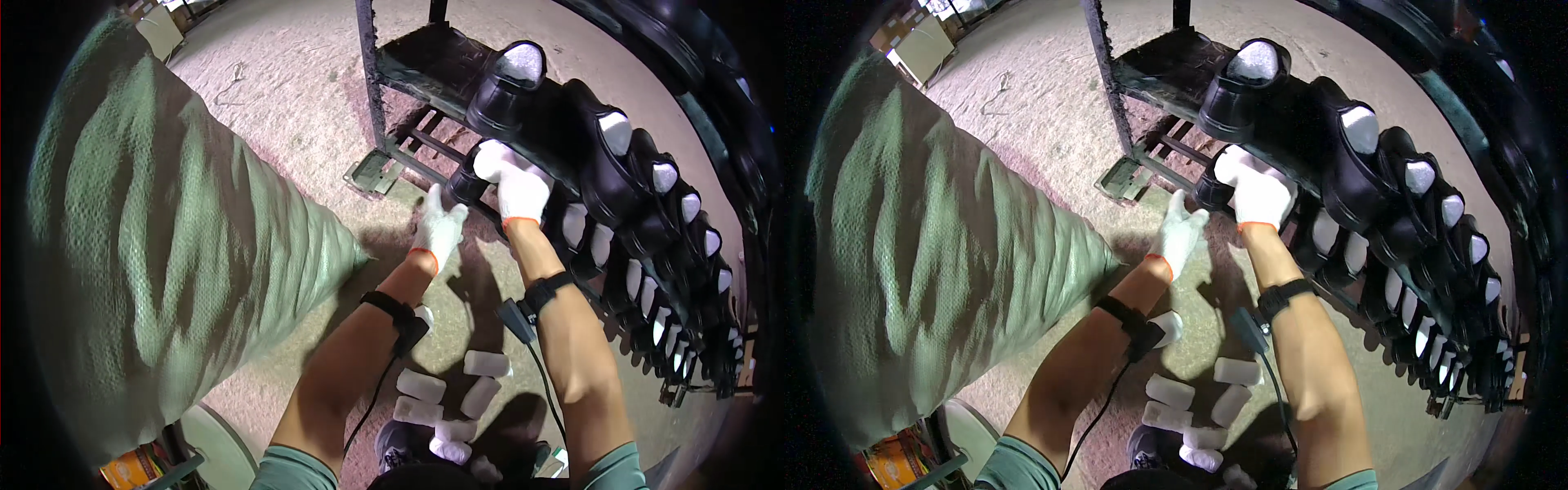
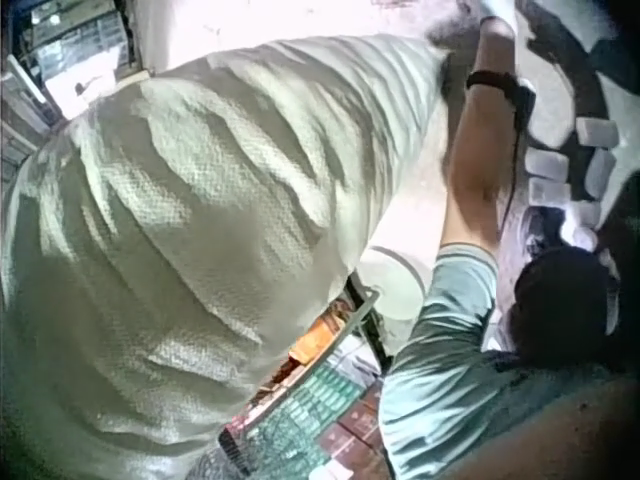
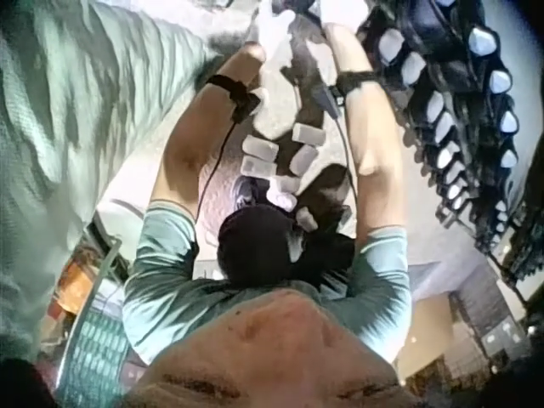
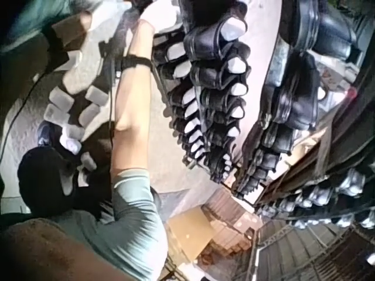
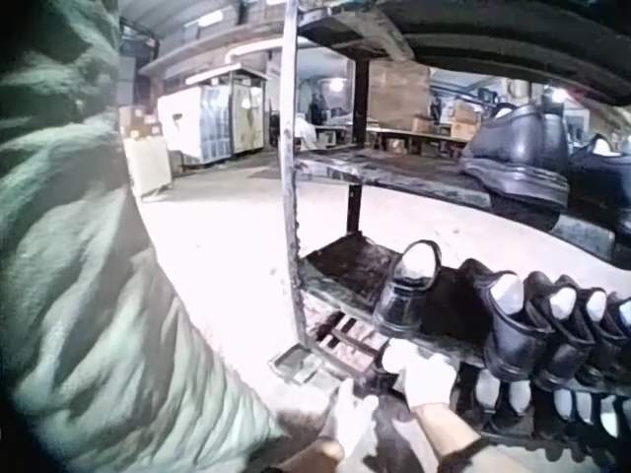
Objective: Picking up white foam inserts from a bag and placing them inside black shoes on a rack.
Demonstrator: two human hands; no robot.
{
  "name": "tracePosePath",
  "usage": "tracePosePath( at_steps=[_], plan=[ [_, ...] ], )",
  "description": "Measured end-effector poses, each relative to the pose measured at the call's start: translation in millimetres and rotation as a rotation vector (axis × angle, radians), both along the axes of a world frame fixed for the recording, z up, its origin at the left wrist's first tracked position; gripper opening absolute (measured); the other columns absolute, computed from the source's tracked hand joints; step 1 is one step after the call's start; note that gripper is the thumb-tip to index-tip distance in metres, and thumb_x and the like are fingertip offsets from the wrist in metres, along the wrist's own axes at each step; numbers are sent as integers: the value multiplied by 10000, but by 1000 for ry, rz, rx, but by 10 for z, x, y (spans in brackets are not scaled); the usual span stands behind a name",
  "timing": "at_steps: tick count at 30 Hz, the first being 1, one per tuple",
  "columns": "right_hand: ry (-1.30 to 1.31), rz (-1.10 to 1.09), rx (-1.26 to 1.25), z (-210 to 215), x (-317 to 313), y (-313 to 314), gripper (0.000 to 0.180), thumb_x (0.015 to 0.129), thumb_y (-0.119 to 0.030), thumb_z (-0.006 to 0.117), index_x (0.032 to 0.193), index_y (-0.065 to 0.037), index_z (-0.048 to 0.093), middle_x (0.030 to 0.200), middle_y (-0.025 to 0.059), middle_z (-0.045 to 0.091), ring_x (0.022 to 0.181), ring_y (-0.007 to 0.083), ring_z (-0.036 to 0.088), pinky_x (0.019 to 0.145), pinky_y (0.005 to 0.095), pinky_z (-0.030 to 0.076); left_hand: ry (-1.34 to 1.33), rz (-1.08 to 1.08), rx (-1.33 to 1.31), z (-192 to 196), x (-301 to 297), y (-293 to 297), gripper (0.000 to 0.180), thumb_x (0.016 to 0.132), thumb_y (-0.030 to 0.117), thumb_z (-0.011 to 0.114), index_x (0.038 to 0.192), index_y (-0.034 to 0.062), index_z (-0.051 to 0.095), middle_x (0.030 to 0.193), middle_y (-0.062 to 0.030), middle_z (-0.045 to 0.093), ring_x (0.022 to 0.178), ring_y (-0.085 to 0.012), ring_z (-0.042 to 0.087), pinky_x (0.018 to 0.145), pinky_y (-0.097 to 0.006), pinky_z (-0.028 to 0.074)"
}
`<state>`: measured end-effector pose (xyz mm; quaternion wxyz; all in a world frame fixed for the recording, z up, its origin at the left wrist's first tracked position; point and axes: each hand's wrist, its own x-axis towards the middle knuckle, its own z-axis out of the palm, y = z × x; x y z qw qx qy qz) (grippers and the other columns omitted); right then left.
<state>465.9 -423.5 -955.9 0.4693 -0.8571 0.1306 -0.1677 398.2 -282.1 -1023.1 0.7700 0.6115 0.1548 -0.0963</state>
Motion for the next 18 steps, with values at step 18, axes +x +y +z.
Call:
tracePosePath(
  at_steps=[18],
  plan=[
    [327,507,-578,290,329,43,335,985,-325,603,1174,-111,778,1164,220,782,1142,435,730,990,493,567,-328,-377,-4,-661,-81,552,556,990,72,692,1506,-26,509,1281,-192,679,1181,-315,674,1000,-396,566]
  ],
)
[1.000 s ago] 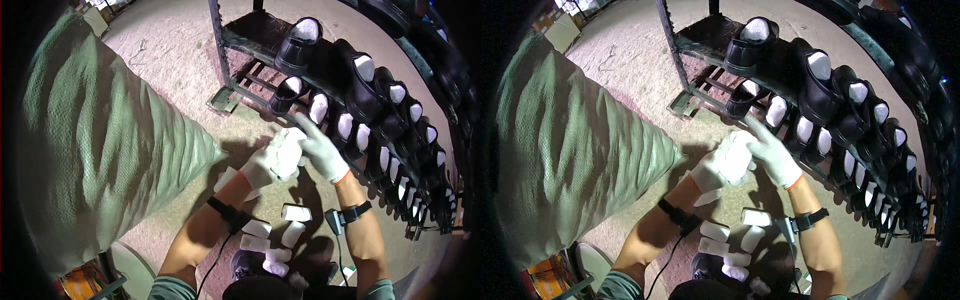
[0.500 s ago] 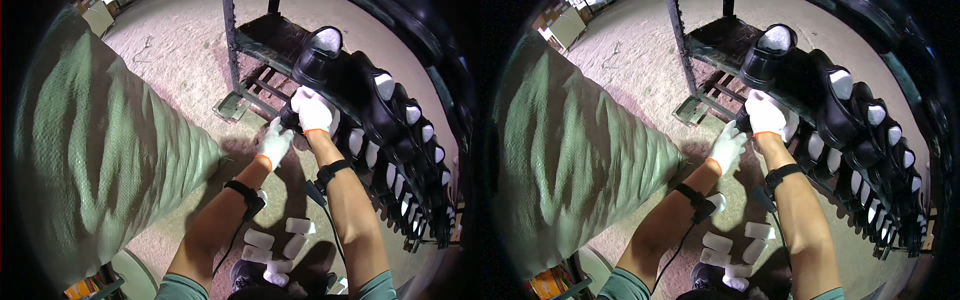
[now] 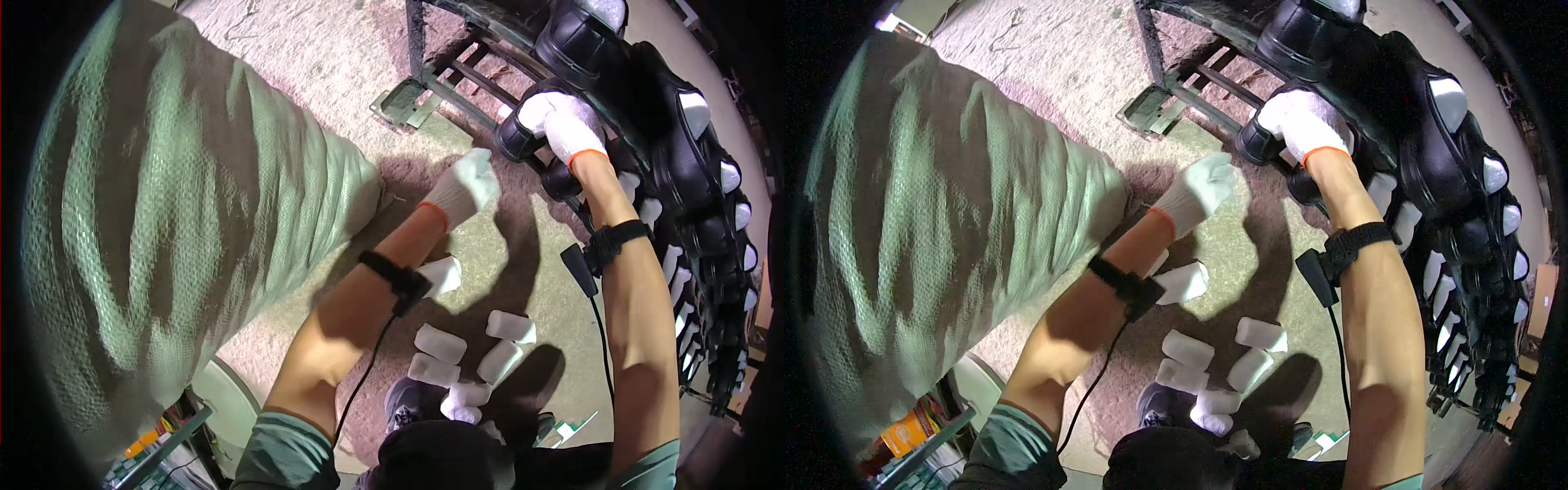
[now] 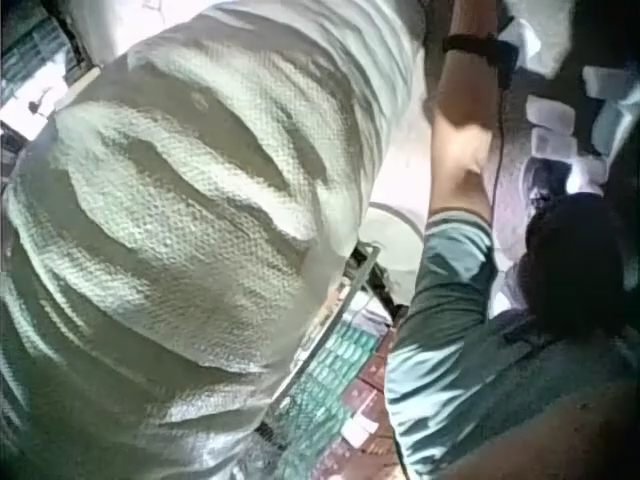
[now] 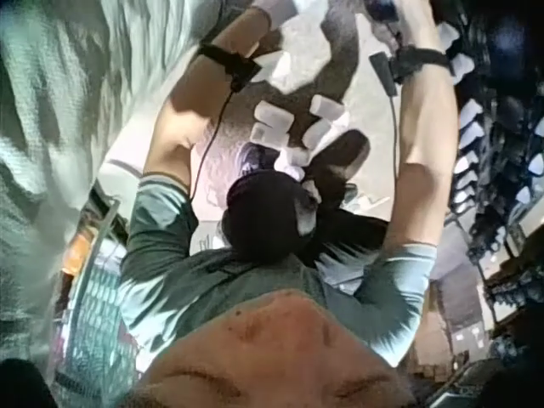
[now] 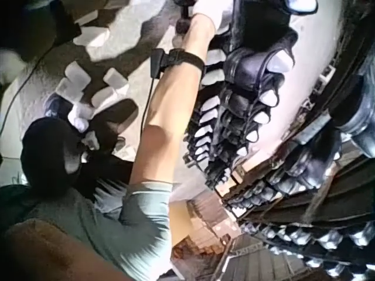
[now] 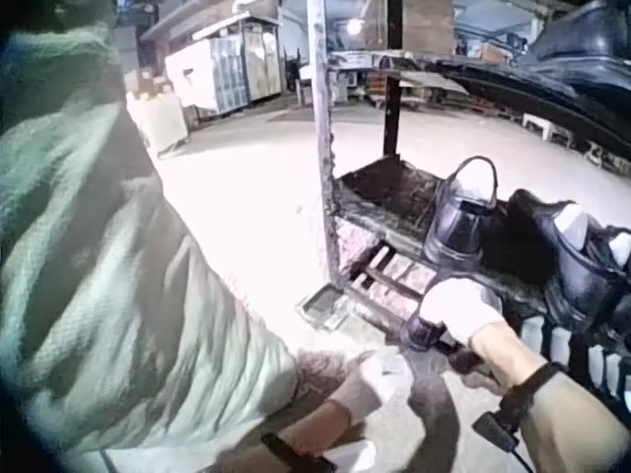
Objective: Picking up white foam inserts from a bag and placing them inside black shoes on a rack.
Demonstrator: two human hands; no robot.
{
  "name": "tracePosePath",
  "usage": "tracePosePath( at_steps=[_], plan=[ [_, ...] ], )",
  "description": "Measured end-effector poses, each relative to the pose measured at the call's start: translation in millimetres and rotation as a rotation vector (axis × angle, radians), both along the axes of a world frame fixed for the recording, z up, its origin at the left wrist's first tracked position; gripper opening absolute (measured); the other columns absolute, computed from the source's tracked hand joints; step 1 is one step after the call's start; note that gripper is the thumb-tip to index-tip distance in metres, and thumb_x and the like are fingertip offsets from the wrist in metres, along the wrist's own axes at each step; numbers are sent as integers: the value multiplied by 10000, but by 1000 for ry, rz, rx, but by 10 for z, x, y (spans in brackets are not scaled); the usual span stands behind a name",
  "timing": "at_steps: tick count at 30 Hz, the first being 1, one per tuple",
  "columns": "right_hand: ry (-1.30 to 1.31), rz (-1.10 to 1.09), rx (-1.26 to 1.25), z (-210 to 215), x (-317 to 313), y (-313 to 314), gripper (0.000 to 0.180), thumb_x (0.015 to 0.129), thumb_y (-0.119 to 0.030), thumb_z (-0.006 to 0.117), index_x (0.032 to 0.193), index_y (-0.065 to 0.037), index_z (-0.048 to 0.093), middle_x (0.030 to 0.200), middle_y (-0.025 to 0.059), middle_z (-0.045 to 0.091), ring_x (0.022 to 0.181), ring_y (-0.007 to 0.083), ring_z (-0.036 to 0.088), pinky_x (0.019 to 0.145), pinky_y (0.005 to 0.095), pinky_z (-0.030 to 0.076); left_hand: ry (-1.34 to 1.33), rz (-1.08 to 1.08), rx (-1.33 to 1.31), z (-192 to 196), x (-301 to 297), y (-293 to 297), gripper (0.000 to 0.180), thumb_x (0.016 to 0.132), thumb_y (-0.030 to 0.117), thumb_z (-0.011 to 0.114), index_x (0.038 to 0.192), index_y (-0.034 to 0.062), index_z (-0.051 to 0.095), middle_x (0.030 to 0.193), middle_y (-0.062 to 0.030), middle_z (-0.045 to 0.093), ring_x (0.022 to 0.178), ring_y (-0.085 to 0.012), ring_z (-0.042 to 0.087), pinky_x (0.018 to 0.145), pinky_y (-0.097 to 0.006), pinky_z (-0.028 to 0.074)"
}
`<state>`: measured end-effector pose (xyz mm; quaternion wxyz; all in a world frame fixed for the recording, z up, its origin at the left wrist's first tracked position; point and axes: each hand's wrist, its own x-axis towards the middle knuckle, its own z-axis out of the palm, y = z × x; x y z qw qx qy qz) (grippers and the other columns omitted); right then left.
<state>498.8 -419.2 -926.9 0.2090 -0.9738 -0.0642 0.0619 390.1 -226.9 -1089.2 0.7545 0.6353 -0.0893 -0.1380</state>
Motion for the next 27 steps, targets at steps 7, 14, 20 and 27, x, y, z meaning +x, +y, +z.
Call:
tracePosePath(
  at_steps=[7,14,20,27],
  plan=[
    [-338,124,-450,-135,-20,246,385,1028,-404,575,1095,-89,785,1216,218,774,1153,438,710,983,538,564,-318,67,1188,497,-1582,387,692,848,318,860,1458,100,619,1533,-298,532,1396,-504,551,1037,-614,547],
    [-490,155,-583,-475,310,167,413,977,-451,687,1007,-66,835,1230,210,775,1084,429,737,947,542,587,-259,194,1487,5,-1944,244,398,786,309,845,1152,167,778,1667,-221,408,1324,-514,531,900,-666,536],
    [-261,-39,62,-4,-493,-49,365,1016,-349,684,1209,-52,769,1202,216,775,1063,432,740,951,526,579,-226,330,1308,211,-1916,215,355,818,378,831,1045,107,805,1558,-220,507,1176,-465,614,893,-600,571],
    [-90,344,477,652,-2058,-46,648,917,-210,813,1499,-21,599,1382,247,653,1257,431,661,1103,470,532,-446,528,820,1625,-1320,-207,598,794,349,881,1273,34,713,1510,-257,523,1269,-507,584,1037,-583,542]
  ],
)
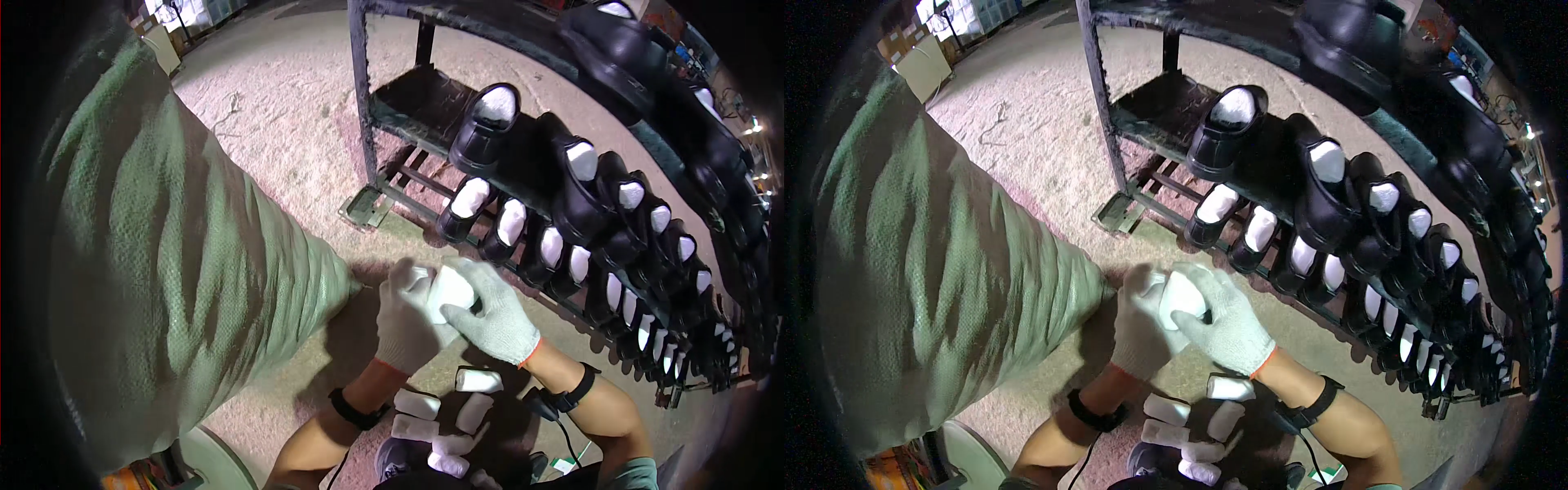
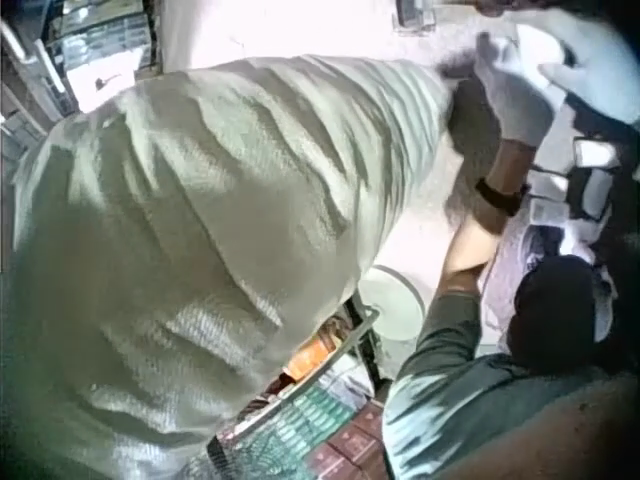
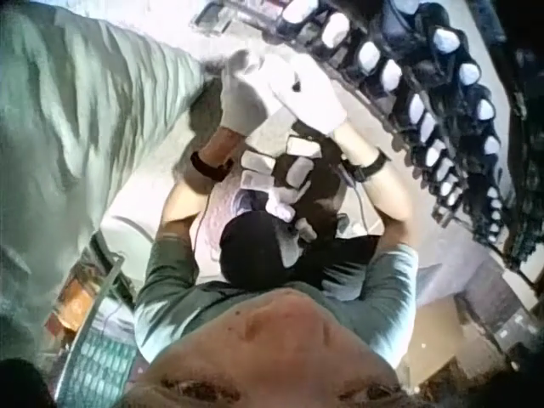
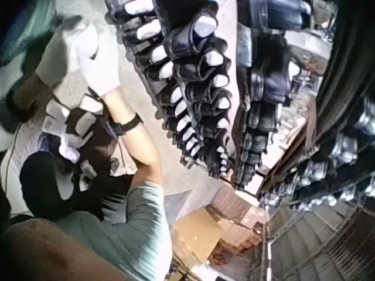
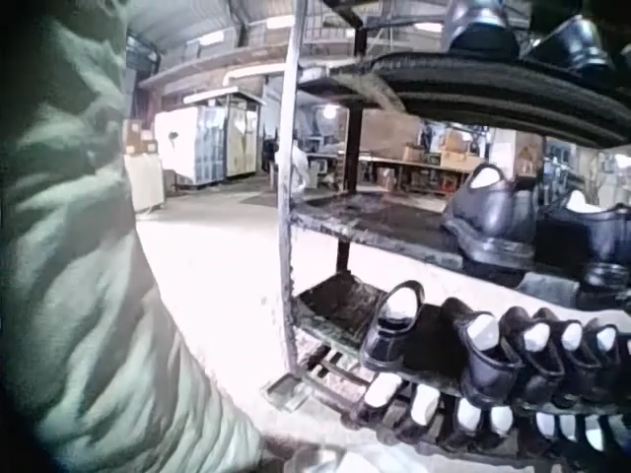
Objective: Picking up white foam inserts from a bag and placing them inside black shoes on a rack.
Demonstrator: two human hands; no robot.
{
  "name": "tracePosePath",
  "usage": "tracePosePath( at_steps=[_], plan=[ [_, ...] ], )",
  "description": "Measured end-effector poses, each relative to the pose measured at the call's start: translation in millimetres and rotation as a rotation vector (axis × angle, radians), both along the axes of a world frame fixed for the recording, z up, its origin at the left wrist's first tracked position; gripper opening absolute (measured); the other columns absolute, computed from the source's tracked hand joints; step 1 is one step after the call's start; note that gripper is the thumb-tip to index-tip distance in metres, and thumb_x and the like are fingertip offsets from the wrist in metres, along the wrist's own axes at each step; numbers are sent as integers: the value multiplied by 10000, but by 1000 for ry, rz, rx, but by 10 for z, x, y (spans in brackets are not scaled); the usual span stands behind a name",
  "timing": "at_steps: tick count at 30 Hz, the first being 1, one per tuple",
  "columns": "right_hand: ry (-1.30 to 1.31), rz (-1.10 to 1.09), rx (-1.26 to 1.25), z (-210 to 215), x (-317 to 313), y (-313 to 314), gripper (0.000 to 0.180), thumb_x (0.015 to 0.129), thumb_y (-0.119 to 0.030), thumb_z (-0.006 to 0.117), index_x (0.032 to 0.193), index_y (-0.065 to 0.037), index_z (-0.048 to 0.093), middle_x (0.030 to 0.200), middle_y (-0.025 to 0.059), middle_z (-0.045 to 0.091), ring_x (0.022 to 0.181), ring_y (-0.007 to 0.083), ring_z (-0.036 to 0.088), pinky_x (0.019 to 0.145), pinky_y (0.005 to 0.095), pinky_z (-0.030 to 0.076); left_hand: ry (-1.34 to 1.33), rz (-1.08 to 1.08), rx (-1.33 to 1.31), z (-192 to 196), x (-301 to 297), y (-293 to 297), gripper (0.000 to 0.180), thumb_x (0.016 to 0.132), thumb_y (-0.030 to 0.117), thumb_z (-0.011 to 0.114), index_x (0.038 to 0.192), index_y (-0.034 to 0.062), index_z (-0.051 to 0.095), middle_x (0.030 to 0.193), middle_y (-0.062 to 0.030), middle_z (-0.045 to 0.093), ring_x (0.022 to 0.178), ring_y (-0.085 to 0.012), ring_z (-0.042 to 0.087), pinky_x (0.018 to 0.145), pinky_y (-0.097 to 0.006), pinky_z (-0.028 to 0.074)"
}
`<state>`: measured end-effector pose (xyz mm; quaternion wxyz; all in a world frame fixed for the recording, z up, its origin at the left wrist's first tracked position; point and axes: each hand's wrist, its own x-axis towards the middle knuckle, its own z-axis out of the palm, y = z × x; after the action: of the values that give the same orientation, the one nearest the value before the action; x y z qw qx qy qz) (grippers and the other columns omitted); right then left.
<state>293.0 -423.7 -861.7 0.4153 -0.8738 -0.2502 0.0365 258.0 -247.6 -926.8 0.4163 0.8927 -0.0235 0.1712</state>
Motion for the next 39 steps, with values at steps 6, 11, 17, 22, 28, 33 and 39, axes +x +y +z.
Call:
tracePosePath(
  at_steps=[6,11,17,22,28,33,39],
  plan=[
    [-110,-517,573,1146,625,-23,547,927,-113,753,1435,23,603,1275,166,690,1180,247,678,1038,388,548,-309,-111,-103,945,657,22,510,756,384,926,1121,62,776,1146,-151,714,1280,-404,577,1079,-529,489],
    [-172,-715,776,980,1953,-135,410,960,-142,743,1341,-8,670,1163,108,730,998,188,726,894,329,577,1,-163,-234,888,1093,-86,532,881,220,812,1380,88,684,1365,-212,620,1316,-415,584,1170,-494,479],
    [-488,-444,190,1173,2016,114,460,870,-161,731,1310,-30,703,1177,179,768,1144,328,732,1054,411,549,284,-224,-530,1081,1274,-102,960,867,134,811,1641,-7,260,1303,-243,681,1186,-371,700,1041,-465,569],
    [-395,-373,-112,1301,1994,210,439,876,-215,709,1292,-81,746,1249,187,770,1206,386,721,1073,439,559,283,-243,-594,901,1396,-104,1055,927,255,873,1676,-59,199,1517,-292,555,1395,-347,587,1163,-433,496],
    [-485,-391,-249,1292,2019,142,330,954,-136,631,1253,-77,758,1217,198,760,1165,417,715,1026,483,572,257,-201,-502,1020,1406,-238,1071,914,249,851,1677,-86,178,1497,-300,560,1381,-367,598,1172,-447,489],
    [-319,-360,-321,1230,2357,-13,361,1019,-375,611,1238,-149,789,1267,161,785,1208,385,733,1040,482,573,255,-215,-549,952,1498,-235,1071,898,187,851,1676,-85,167,1460,-275,579,1339,-341,613,1138,-429,515],
    [-46,-105,-327,1415,2383,126,438,1003,-452,639,1143,-81,827,1186,225,798,1177,372,759,996,459,573,304,-288,-535,494,1587,-127,1128,890,215,834,1708,-27,97,1314,-293,665,1208,-416,688,1076,-457,549]
  ],
)
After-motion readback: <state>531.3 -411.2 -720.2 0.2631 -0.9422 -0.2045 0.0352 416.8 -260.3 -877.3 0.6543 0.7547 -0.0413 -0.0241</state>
